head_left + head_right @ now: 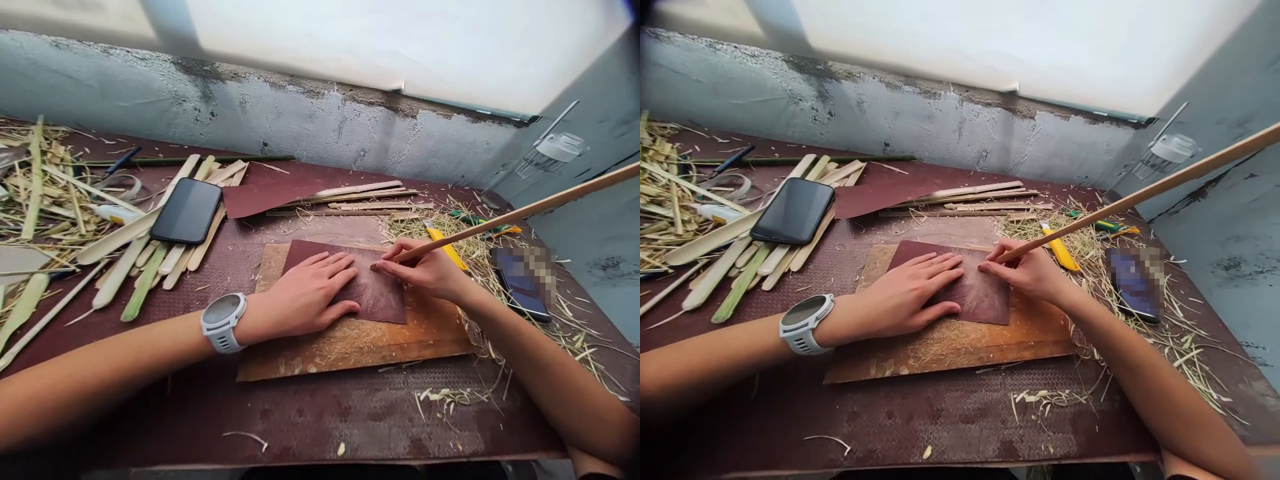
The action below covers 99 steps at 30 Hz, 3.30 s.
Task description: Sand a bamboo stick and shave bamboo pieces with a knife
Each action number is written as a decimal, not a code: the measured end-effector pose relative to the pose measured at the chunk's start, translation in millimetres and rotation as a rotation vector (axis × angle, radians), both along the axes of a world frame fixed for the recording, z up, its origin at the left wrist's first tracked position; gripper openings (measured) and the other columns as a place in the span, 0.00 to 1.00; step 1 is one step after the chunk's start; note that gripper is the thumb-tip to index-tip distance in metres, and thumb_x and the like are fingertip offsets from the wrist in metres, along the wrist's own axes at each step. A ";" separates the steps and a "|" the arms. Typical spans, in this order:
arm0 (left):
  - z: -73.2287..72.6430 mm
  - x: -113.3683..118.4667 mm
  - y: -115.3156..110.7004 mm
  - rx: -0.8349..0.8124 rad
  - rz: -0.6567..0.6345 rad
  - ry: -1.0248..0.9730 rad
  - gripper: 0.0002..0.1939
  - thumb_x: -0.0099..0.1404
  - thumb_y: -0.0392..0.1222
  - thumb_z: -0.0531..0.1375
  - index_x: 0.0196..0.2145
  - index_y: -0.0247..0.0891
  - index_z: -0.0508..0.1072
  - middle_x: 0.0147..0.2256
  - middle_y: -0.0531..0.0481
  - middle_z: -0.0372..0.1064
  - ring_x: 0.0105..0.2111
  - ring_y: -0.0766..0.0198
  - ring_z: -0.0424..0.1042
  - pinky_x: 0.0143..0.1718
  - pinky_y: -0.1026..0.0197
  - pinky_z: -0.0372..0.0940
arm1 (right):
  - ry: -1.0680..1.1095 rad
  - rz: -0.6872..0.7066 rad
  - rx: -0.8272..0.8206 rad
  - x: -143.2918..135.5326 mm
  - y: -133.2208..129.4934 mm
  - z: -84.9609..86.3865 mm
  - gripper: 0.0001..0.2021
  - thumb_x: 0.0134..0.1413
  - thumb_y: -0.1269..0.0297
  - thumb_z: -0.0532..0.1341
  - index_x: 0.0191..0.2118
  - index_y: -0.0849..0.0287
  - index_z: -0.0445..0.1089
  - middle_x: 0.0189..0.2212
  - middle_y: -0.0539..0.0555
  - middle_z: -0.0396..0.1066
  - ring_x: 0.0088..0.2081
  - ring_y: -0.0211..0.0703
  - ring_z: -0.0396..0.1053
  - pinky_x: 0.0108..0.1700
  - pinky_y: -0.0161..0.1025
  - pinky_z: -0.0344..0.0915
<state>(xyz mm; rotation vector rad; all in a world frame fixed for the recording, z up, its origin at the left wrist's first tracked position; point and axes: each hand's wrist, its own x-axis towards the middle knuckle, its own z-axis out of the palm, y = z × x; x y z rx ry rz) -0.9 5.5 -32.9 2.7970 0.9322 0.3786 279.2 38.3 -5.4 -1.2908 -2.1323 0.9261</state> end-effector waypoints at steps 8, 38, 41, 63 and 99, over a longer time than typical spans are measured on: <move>0.8 0.2 1.2 -0.002 0.005 -0.003 0.34 0.78 0.59 0.54 0.67 0.29 0.66 0.71 0.32 0.56 0.71 0.43 0.59 0.72 0.42 0.55 | -0.086 0.045 0.074 1.8 3.7 3.9 0.16 0.62 0.49 0.67 0.34 0.58 0.73 0.31 0.54 0.80 0.30 0.39 0.71 0.31 0.36 0.62; 3.6 3.9 -12.8 0.115 0.077 0.038 0.35 0.77 0.63 0.50 0.65 0.29 0.68 0.67 0.32 0.64 0.67 0.42 0.65 0.67 0.42 0.63 | -0.151 0.173 0.111 -9.5 -15.9 6.9 0.09 0.64 0.58 0.65 0.35 0.58 0.74 0.32 0.54 0.80 0.31 0.39 0.74 0.33 0.36 0.64; 4.1 4.0 -13.0 0.119 0.085 0.039 0.35 0.77 0.63 0.50 0.66 0.31 0.67 0.67 0.34 0.64 0.67 0.43 0.65 0.67 0.39 0.62 | -0.157 0.243 0.066 -12.9 -19.7 8.4 0.11 0.65 0.57 0.64 0.35 0.58 0.74 0.30 0.53 0.79 0.29 0.38 0.73 0.32 0.35 0.63; 4.2 3.9 -12.3 0.117 0.104 0.050 0.35 0.77 0.64 0.50 0.66 0.31 0.67 0.67 0.34 0.63 0.68 0.43 0.64 0.67 0.37 0.60 | -0.118 0.236 0.029 -19.2 -27.7 10.1 0.10 0.64 0.57 0.66 0.35 0.58 0.74 0.32 0.54 0.81 0.31 0.39 0.75 0.32 0.35 0.65; 1.8 3.4 -11.1 0.107 0.098 0.039 0.34 0.77 0.64 0.50 0.65 0.32 0.68 0.68 0.35 0.62 0.68 0.42 0.64 0.68 0.36 0.58 | -0.123 0.117 0.132 -14.1 -20.2 12.0 0.11 0.63 0.57 0.67 0.32 0.58 0.74 0.31 0.53 0.79 0.31 0.38 0.73 0.32 0.35 0.62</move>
